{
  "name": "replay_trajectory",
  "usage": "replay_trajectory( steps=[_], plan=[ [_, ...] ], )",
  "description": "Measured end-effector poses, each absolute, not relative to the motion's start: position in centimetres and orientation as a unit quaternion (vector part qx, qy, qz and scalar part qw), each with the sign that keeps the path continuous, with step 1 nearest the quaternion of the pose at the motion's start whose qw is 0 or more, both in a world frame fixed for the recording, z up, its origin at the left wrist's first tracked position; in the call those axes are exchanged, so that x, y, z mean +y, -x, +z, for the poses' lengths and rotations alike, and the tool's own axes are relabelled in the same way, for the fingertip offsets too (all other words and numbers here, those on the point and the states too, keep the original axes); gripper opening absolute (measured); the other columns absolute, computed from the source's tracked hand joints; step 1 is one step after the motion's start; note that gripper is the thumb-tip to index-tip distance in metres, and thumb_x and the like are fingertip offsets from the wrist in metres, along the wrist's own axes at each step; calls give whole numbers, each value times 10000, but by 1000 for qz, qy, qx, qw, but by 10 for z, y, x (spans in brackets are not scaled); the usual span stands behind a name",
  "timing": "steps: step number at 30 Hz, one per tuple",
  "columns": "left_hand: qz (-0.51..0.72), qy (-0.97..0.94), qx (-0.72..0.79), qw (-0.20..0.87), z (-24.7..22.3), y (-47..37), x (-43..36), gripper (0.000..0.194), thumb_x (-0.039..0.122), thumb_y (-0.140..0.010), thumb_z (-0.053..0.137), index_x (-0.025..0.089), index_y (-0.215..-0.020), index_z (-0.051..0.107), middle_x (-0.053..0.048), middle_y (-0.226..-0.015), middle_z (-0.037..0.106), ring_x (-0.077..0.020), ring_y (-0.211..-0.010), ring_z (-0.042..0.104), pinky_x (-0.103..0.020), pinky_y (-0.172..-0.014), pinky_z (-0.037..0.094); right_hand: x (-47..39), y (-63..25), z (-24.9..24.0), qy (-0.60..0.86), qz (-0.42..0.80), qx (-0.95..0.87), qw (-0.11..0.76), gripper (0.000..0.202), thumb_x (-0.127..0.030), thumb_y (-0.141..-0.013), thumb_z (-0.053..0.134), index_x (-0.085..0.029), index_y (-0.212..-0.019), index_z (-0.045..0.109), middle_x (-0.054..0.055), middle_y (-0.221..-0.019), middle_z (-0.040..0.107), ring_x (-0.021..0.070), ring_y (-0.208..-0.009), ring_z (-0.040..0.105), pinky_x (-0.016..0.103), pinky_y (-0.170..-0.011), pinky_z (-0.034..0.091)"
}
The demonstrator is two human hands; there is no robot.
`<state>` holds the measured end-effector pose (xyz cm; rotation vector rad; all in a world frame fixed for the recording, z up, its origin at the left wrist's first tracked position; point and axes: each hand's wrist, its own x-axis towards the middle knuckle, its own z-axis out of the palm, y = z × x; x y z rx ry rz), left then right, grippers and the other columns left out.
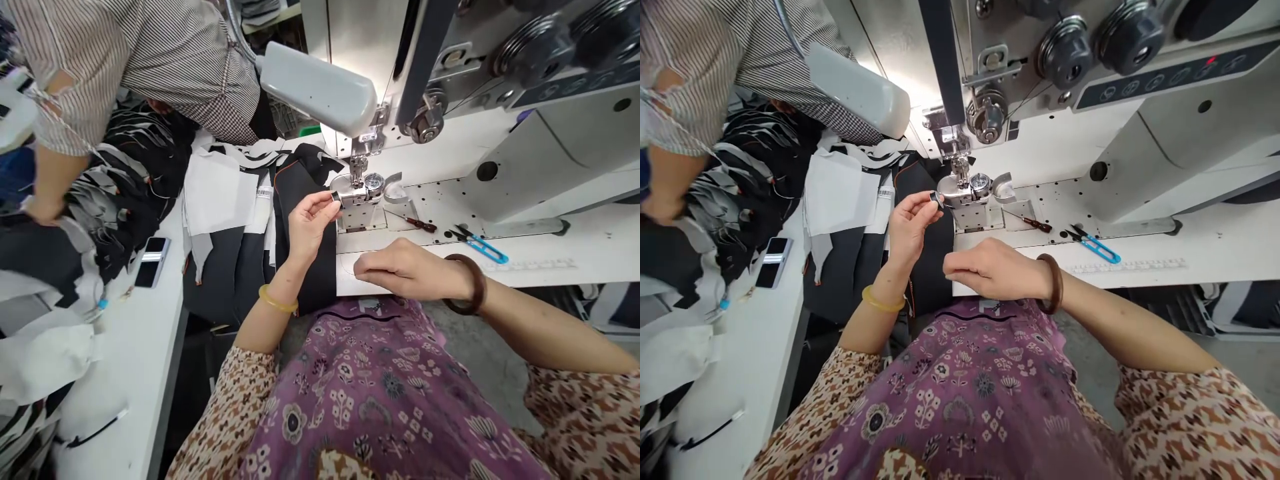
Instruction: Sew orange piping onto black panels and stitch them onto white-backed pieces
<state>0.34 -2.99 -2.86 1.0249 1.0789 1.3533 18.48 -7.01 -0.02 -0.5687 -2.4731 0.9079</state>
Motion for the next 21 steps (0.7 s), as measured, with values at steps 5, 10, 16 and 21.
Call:
replay_trajectory(
  steps=[5,10,16,21],
  plan=[
    [566,-439,470,515,-41,-1,-31,348,377,-594,779,165,-835,643,4,-753,678,-73,-648,619,-203,-664,524,-71,-197,30,220,360,-862,282,190,-255,-896,433,-158,-762,527,-32,-573,498,29,-480,382,164,-504,306],
    [561,-460,473,500,-42,4,-37,366,374,-586,783,161,-846,637,3,-767,660,-91,-691,622,-246,-711,530,-60,-217,16,265,403,-849,215,233,-314,-890,427,-163,-749,534,-23,-558,474,42,-474,377,181,-475,306],
    [531,-478,450,536,-32,-4,-47,338,355,-609,772,167,-860,649,-4,-796,664,-93,-691,621,-243,-698,534,-22,-221,-19,421,448,-763,197,435,-446,-769,555,-184,-1115,531,108,-1122,536,84,-624,522,233,-518,406],
    [550,-496,441,506,-31,-11,-48,313,345,-629,759,177,-867,646,-7,-812,668,-100,-731,628,-232,-709,522,-38,-170,-41,345,683,-568,303,319,-454,-837,436,-169,-977,404,28,-822,539,72,-538,469,228,-490,383]
  ],
)
